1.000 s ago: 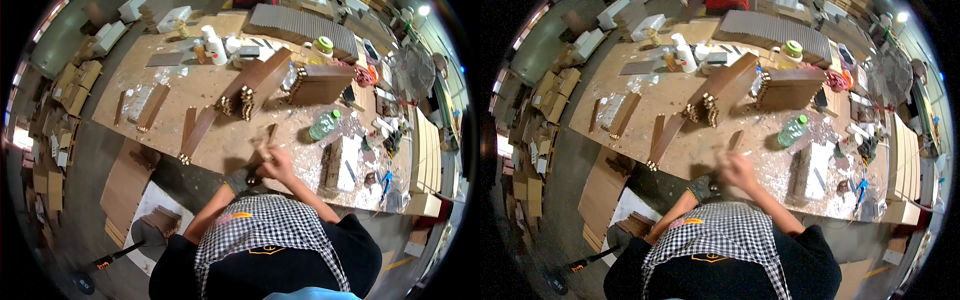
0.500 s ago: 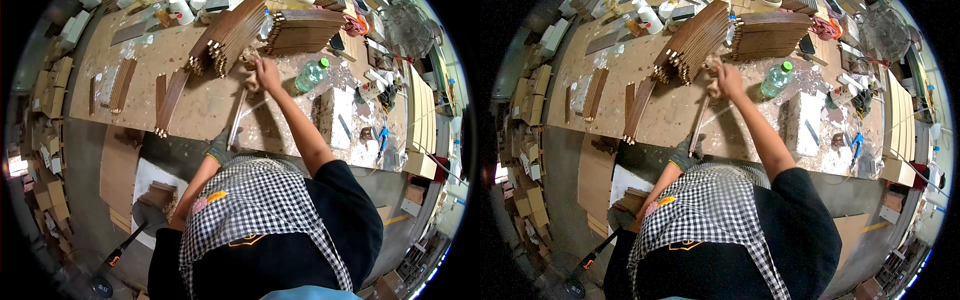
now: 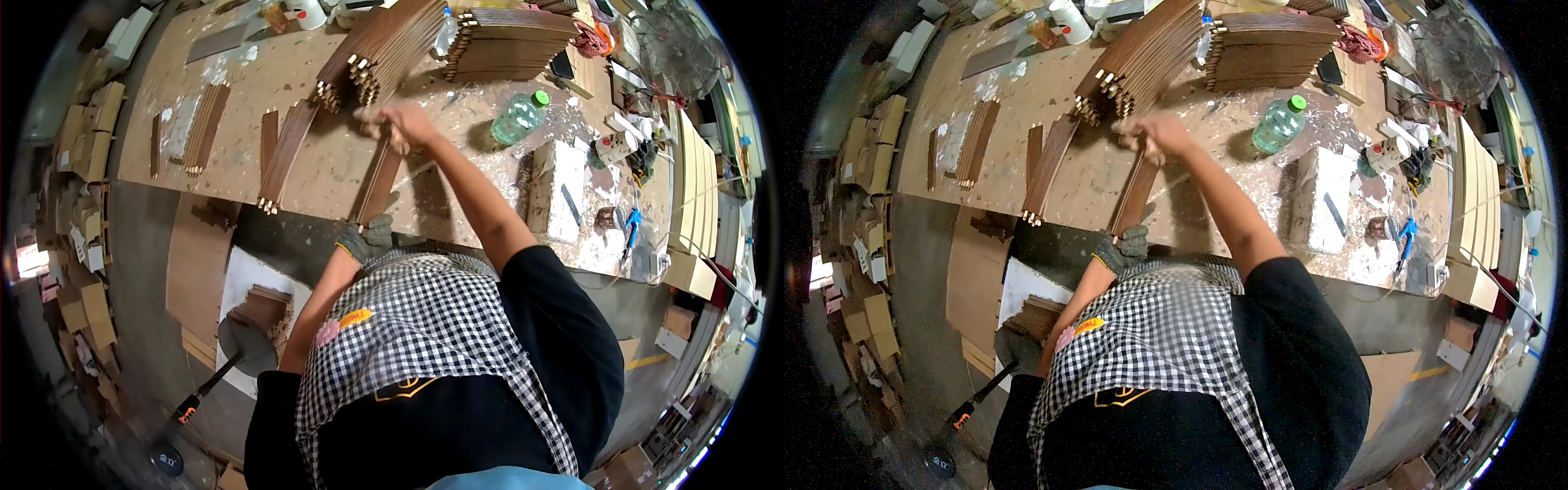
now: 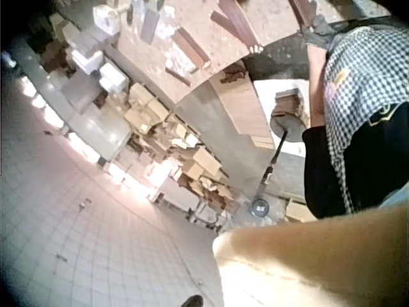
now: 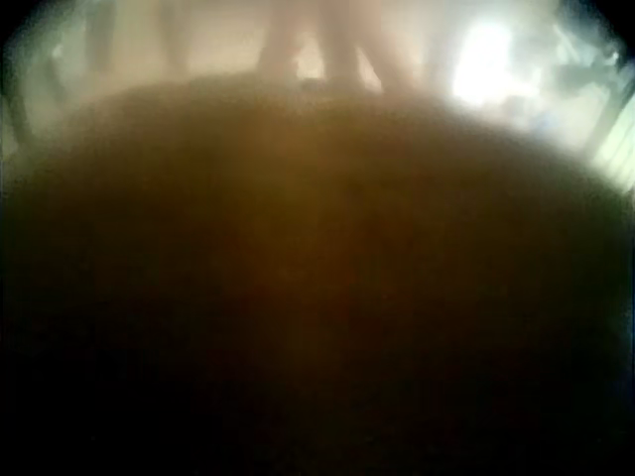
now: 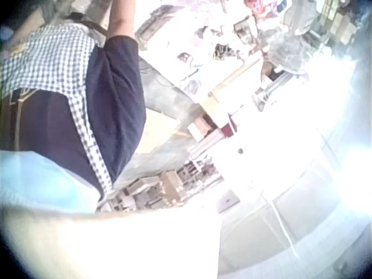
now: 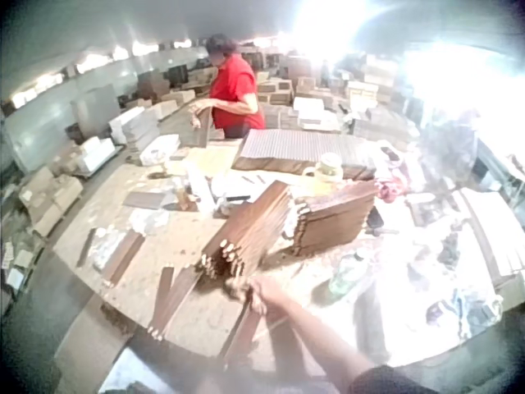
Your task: The person puts on a glove, then wipes individual wooden slats using a cloth and a small block before placing them on the workbench.
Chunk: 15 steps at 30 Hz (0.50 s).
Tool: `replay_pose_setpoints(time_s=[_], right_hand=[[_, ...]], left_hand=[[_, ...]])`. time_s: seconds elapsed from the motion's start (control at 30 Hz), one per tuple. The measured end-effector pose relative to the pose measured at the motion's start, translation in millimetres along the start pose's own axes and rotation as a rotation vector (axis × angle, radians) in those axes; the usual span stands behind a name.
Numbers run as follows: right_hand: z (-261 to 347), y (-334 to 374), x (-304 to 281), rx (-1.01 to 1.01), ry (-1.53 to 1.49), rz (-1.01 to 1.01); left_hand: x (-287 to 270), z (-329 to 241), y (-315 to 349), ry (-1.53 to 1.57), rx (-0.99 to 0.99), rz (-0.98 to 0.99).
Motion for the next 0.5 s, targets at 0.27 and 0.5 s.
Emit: replay_pose_setpoints(time_s=[0.27, 0.5], right_hand=[[75, 32, -51, 0.274, -0.095, -0.421], [179, 90, -40, -0.35, 0.269, 0.17]], left_hand=[[2, -17, 28, -0.179, 0.08, -0.006], [52, -29, 55, -1.08, -0.077, 0.135]])
Point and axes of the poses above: each hand's wrist, its own y-axis away from the middle knuckle, its own x-axis out of the palm, z = x × y, the point moved 4 cm from there along -y, towards the middle knuckle, and after that the axes turned 8 degrees about z, right-handed, at the moved point
